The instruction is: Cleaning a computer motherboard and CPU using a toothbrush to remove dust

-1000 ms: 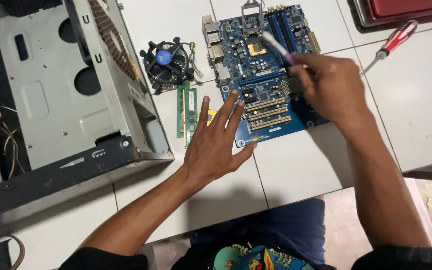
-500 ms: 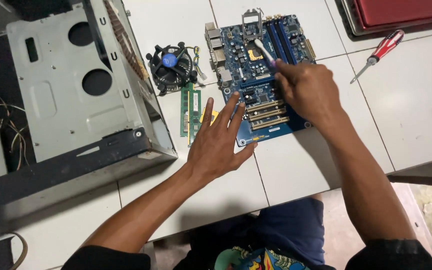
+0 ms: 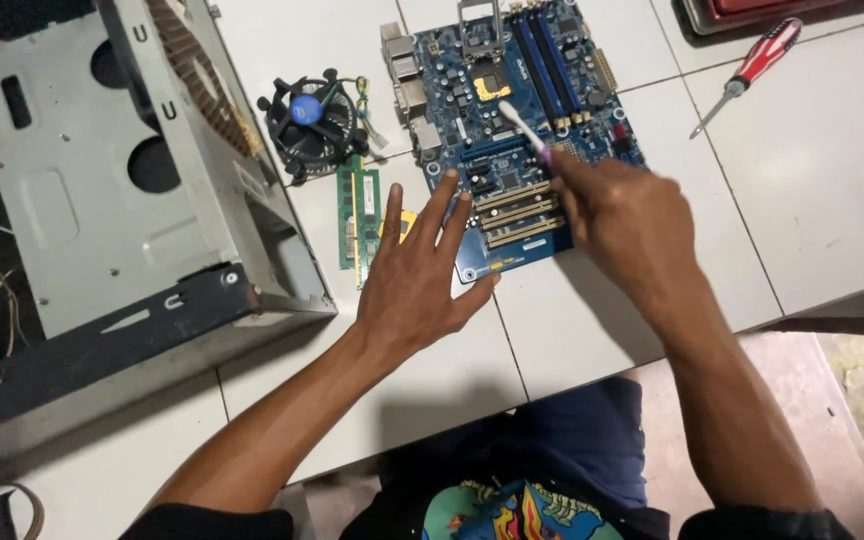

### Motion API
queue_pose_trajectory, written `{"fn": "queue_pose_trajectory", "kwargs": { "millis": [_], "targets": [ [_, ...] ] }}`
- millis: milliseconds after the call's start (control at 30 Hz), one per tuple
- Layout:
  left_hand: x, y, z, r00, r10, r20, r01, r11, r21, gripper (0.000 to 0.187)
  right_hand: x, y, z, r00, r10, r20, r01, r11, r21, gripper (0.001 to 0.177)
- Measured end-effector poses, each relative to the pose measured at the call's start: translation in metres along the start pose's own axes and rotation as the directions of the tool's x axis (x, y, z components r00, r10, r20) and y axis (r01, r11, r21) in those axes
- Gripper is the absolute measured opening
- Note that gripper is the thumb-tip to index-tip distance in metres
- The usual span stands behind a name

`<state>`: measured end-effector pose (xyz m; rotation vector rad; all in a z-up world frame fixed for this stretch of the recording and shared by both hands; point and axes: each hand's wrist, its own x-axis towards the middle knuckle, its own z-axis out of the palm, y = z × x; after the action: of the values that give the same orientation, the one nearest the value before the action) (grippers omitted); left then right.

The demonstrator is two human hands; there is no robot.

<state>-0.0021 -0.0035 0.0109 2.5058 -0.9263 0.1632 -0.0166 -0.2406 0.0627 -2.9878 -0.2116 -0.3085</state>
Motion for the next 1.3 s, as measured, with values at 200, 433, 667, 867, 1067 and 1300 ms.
{"fn": "queue_pose_trajectory", "kwargs": {
  "millis": [200, 433, 667, 867, 1067, 1300],
  "targets": [
    [0.001, 0.004, -0.001, 1.0, 0.006, -0.01, -0.006, 1.0, 0.017, 0.08, -0.023, 0.0, 0.007, 0.988, 0.05, -0.143, -0.073, 0.984, -0.165, 0.029],
    [-0.002, 0.005, -0.002, 1.0, -0.007, 0.013, 0.007, 1.0, 0.012, 0.08, -0.025, -0.004, 0.026, 0.982, 0.021, -0.186, -0.032, 0.998, -0.054, 0.028],
    [0.0, 0.003, -0.001, 1.0, -0.006, -0.006, 0.006, 1.0, -0.018, 0.079, -0.019, -0.007, 0.023, 0.987, -0.006, -0.163, 0.001, 1.0, -0.031, 0.026],
    [0.0, 0.001, 0.0, 1.0, 0.002, -0.01, -0.002, 1.0, -0.02, 0.078, -0.014, -0.008, 0.031, 0.977, -0.081, -0.198, 0.058, 0.991, -0.12, 0.025],
    [0.0, -0.001, 0.004, 1.0, -0.002, -0.014, 0.002, 1.0, -0.026, 0.079, -0.023, -0.016, 0.011, 0.985, -0.068, -0.157, 0.05, 0.992, -0.115, 0.025],
    [-0.003, -0.01, 0.01, 0.996, 0.091, -0.013, -0.09, 0.995, 0.031, 0.085, -0.051, 0.011, 0.017, 0.99, -0.008, -0.14, -0.02, 0.98, -0.197, 0.032]
  ]
}}
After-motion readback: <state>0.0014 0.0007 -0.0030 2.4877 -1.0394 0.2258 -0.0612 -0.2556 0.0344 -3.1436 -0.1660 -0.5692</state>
